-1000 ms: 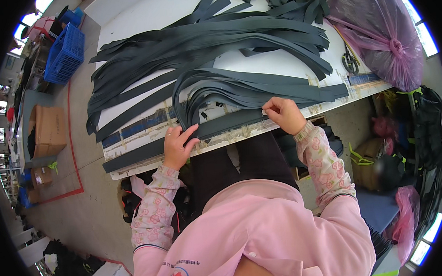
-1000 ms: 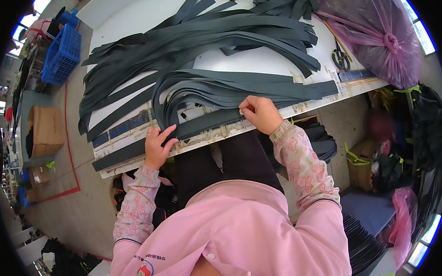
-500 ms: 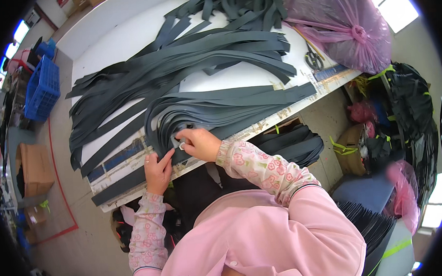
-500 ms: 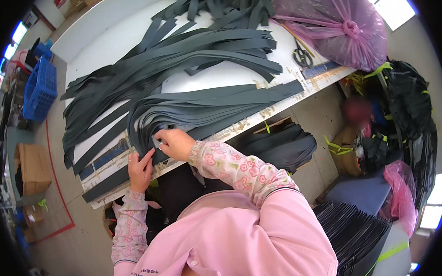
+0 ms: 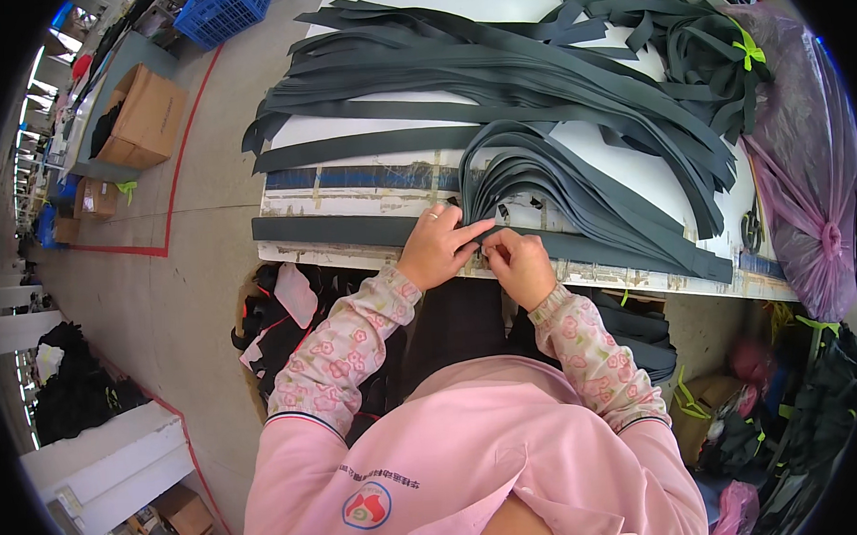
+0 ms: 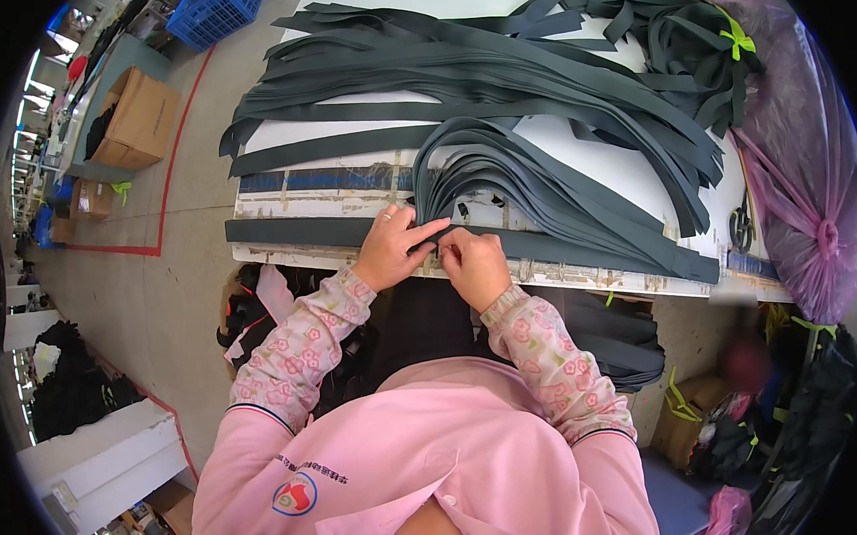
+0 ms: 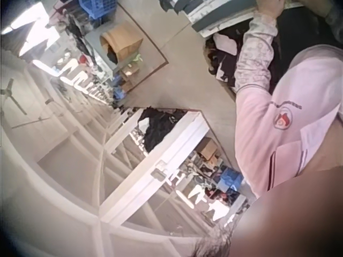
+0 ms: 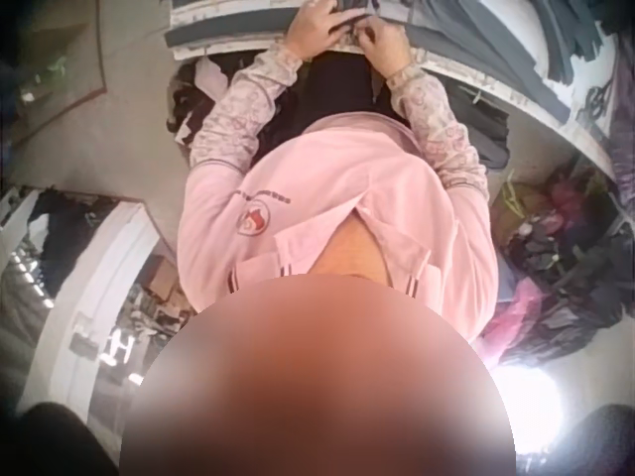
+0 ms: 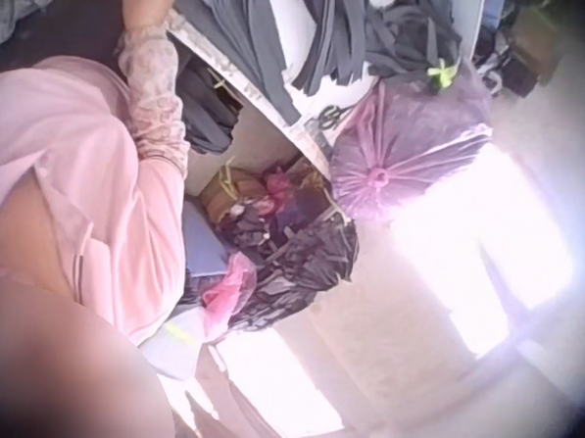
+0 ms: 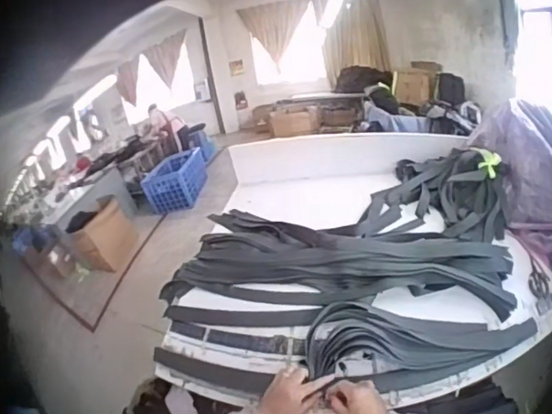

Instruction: Gathering, sorting, and aligning long grey fabric straps at a factory workstation.

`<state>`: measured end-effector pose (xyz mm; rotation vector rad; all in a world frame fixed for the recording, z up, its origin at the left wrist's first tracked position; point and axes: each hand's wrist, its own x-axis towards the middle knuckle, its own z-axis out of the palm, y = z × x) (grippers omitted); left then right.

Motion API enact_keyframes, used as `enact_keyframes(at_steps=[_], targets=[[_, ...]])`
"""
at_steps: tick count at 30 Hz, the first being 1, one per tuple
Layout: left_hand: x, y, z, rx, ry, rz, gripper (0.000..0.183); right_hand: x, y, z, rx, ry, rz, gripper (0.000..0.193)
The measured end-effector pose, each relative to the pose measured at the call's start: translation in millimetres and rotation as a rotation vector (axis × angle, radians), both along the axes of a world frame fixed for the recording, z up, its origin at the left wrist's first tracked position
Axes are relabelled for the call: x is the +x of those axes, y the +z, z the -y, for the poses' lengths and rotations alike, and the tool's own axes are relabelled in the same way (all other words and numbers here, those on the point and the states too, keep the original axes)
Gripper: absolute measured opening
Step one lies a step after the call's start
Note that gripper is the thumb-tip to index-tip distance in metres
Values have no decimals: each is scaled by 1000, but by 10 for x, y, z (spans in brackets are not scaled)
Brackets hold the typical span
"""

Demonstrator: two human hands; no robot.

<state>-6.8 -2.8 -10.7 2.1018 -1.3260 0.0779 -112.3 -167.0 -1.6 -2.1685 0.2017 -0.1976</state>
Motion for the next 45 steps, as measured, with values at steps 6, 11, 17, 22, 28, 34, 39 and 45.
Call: enact_keyframes(at_steps=[6, 11, 17, 22, 28, 34, 39, 45], targets=[[10, -31, 15, -28, -8, 6, 51, 4, -44, -97, -111, -34, 12, 4], [0, -19, 38, 20, -17, 8, 49, -48, 32, 26, -187, 33, 7, 5], [-7, 31, 35, 47, -30, -5, 47, -563, 159, 1006, 176, -218, -111, 10], [5, 46, 8, 60, -22, -7, 49, -953, 207, 1497, 9, -235, -114, 8], [16, 27, 34, 79, -34, -17, 54, -979, 236, 1432, -95, -223, -81, 7], [3, 5, 51, 58, -24, 2, 52, -996, 140, 1394, -273, -184, 7, 6], [10, 15, 35, 54, -20, 2, 48, -956, 176, 1410, -264, -153, 14, 7], [-1, 39, 21, 48, -9, -15, 39, -809, 365, 1078, 351, 13, -273, 23]])
